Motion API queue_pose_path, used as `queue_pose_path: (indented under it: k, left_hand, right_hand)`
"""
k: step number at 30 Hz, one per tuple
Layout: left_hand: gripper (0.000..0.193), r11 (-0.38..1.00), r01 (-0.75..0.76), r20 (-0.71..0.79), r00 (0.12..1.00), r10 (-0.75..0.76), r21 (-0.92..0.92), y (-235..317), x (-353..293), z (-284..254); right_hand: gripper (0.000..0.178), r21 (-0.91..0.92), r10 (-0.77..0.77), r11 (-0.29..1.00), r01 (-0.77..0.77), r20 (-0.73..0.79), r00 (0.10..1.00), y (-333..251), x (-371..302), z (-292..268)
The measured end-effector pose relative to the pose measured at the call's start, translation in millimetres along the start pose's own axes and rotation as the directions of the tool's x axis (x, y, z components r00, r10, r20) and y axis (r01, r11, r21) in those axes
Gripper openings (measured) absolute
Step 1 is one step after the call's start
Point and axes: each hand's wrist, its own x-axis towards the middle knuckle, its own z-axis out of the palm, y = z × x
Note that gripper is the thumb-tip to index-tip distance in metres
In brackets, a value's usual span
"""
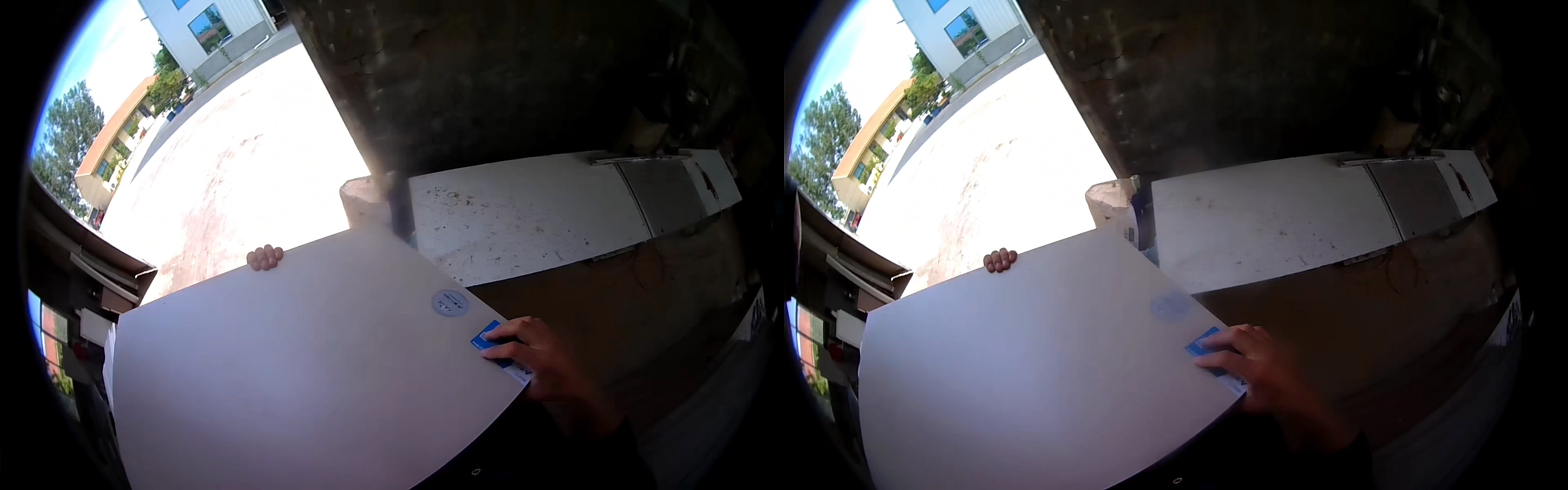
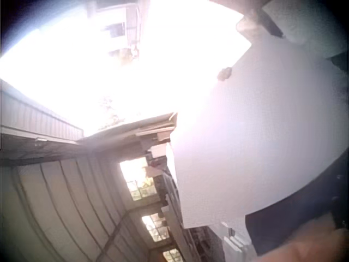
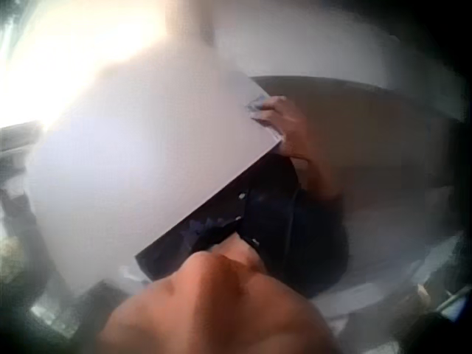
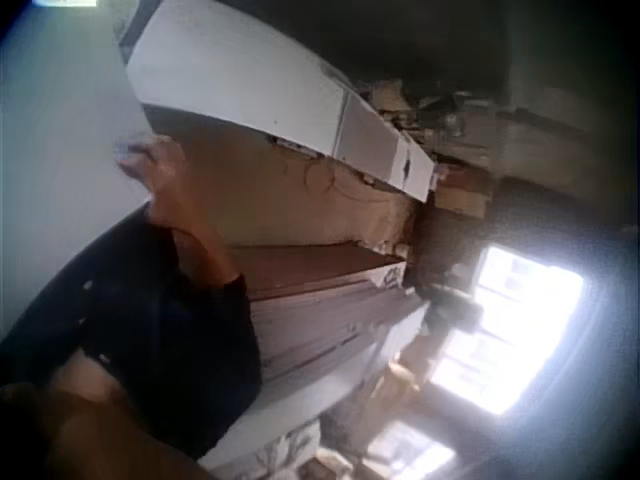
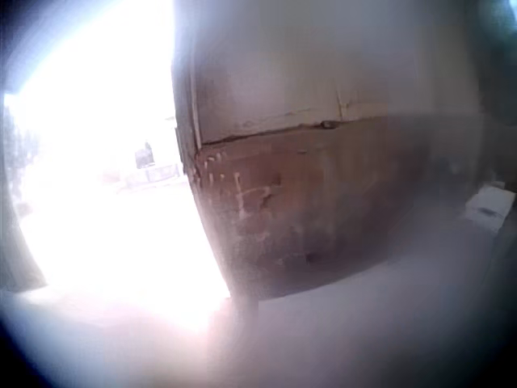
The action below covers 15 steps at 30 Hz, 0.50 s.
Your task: The person applies adhesive to the edges of white panels using a caulking gun, then inserts small white plastic plugs into pre-drilled holes. They carry the panels to a machine, use an air gun to clean the surface, and stack the finished pieces.
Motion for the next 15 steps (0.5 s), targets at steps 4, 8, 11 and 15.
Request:
queue_pose_path:
  k: [4,8,11,15]
  left_hand:
    - [0.025,0.966,0.142,0.110,0.987,-0.121,-0.215,-106,58,10]
    - [0.026,0.879,0.297,0.311,0.933,-0.184,-0.374,-216,139,80]
    - [0.027,0.796,0.440,0.531,0.828,-0.180,-0.415,-291,211,159]
    - [0.029,0.704,0.619,0.783,0.605,-0.145,-0.348,-390,290,269]
  right_hand:
    - [0.107,0.352,0.196,0.899,-0.261,0.212,0.958,39,-33,15]
    - [0.132,0.634,0.583,0.515,-0.577,0.235,0.778,64,-31,23]
    - [0.131,0.239,0.548,0.828,-0.507,-0.156,0.822,117,-32,22]
    - [0.129,0.001,0.383,0.913,-0.408,-0.348,0.856,128,-16,-91]
